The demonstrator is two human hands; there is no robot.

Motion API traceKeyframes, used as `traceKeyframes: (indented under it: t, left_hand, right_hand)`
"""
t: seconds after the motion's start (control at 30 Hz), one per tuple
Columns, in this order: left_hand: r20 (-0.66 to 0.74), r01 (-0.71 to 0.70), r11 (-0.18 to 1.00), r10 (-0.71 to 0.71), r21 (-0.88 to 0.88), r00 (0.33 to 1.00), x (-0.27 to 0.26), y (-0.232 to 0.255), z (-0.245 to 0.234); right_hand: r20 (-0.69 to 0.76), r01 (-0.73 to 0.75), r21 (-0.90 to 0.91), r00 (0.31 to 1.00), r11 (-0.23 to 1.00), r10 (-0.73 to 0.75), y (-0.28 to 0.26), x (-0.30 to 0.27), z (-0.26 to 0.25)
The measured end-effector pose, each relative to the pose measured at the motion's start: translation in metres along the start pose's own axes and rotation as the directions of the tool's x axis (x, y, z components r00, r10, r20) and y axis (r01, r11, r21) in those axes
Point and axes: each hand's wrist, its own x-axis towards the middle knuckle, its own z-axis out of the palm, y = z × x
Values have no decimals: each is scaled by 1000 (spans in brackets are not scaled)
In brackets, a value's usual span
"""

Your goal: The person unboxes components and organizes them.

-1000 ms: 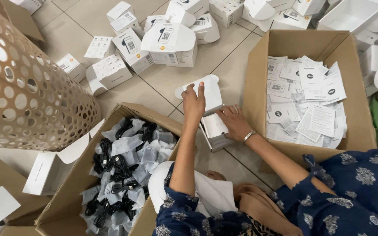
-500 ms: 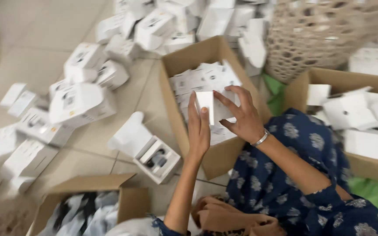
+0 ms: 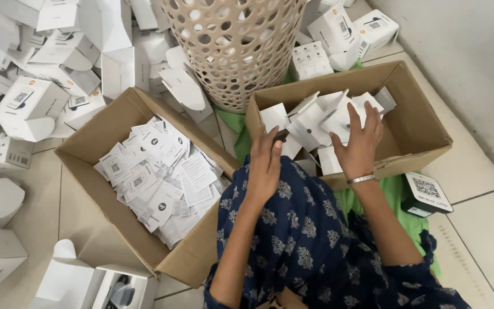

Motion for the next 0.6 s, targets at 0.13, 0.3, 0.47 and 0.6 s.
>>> traceKeyframes:
  t: [0.13,0.3,0.47,0.6]
  left_hand:
    - [-142,22,999,-16,42,990,-22,-1,-54]
    - [-381,134,971,-50,199,923,-94,-52,-153]
    - [-541,332,888,-118,317,833,-212,-95,-259]
    - [-741,637,727,-274,257,612,-302,-163,-317]
  right_hand:
    - [90,-23,254,996,967,0,-54,0,7]
    - [223,161,619,903,769,-368,-202,-12,16]
    - [223,309,842,548,443,-806,-336,-82,46]
    - [329,261,893,179,367,-927,-412,-152,81]
